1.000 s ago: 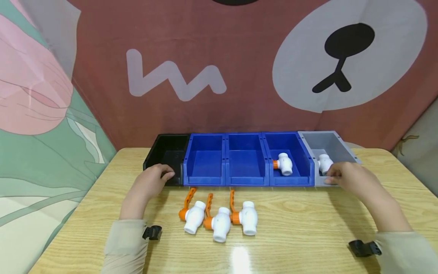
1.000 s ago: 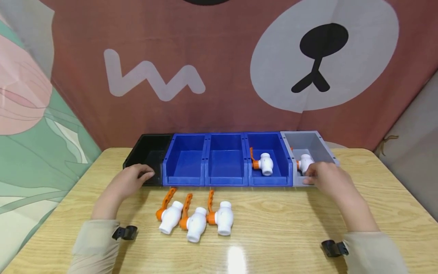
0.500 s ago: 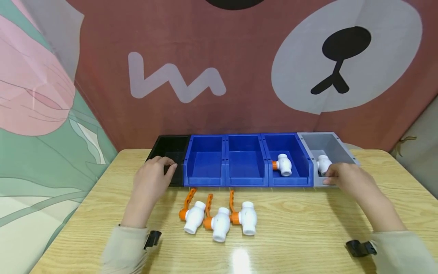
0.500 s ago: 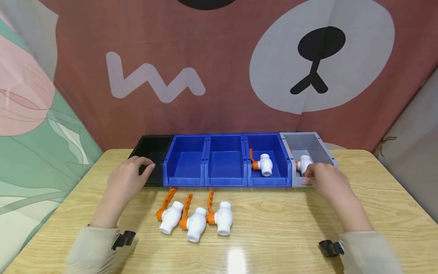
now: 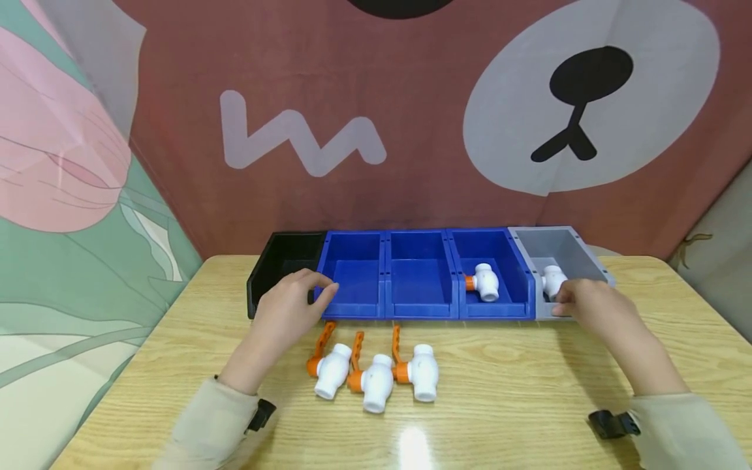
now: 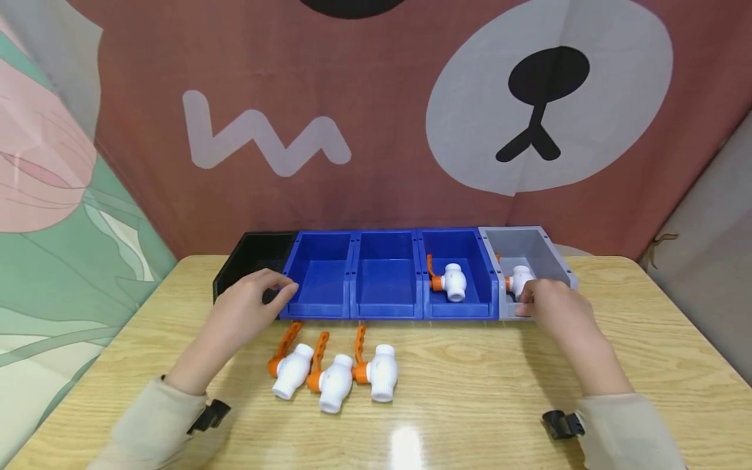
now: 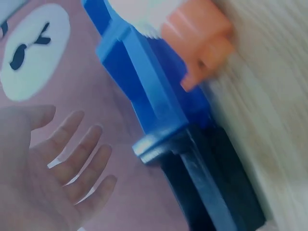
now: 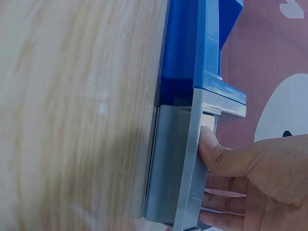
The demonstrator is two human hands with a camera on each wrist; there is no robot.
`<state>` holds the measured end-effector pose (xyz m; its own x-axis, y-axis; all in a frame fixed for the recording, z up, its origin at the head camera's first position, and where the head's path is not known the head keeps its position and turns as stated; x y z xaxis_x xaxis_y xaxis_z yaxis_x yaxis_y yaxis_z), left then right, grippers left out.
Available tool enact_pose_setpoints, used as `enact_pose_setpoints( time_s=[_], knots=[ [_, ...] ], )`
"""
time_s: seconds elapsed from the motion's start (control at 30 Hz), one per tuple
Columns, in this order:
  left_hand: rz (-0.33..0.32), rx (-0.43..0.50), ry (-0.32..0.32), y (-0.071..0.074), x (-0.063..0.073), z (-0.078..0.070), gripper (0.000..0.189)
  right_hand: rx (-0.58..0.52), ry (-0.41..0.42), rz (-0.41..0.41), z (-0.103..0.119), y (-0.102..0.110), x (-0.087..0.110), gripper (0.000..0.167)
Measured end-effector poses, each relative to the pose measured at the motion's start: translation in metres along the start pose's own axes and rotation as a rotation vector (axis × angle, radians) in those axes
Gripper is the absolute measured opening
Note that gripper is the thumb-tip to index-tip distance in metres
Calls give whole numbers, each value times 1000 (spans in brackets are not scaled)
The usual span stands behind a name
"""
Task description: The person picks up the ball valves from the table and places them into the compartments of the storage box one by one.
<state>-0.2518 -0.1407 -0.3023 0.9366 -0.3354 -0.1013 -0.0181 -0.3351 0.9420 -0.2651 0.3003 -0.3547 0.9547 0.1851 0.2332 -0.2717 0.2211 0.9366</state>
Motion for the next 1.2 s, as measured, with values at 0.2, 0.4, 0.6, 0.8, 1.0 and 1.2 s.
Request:
enact_pose_setpoints(
  time_s=[0.2,0.4,0.6,0.8,1.0,1.2],
  knots=[
    [154,128,-38,-12,0,-22,25,-3,-7,6,0,0,0,15],
    [281,272,-110,-23,-2,-50,20,0,-22,19,-1,-1,-1,17],
    [383,223,-221,-34,-2,-82,21,2,-19,7,1,0,1,16],
    [485,135,-304,-52,-1,-108,27,2,-20,9,1,0,1,16],
    [559,48,-360,-71,0,-122,34,2,-20,0,1,0,1,16],
    [622,-23,-412,-86,5,-130,45,-6,-19,-2,0,0,1,17]
  ],
)
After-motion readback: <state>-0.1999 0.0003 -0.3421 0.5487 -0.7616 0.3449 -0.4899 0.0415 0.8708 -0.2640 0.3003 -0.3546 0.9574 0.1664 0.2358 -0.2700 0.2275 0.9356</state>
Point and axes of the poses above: each hand's wrist, its own x-axis away from the middle knuckle, its own y-axis out of the back of the hand, z = x × y, the point moved 8 cm from there along -x, towards the middle knuckle, and after that the axes turned 15 degrees about z, right-handed, at the moved point
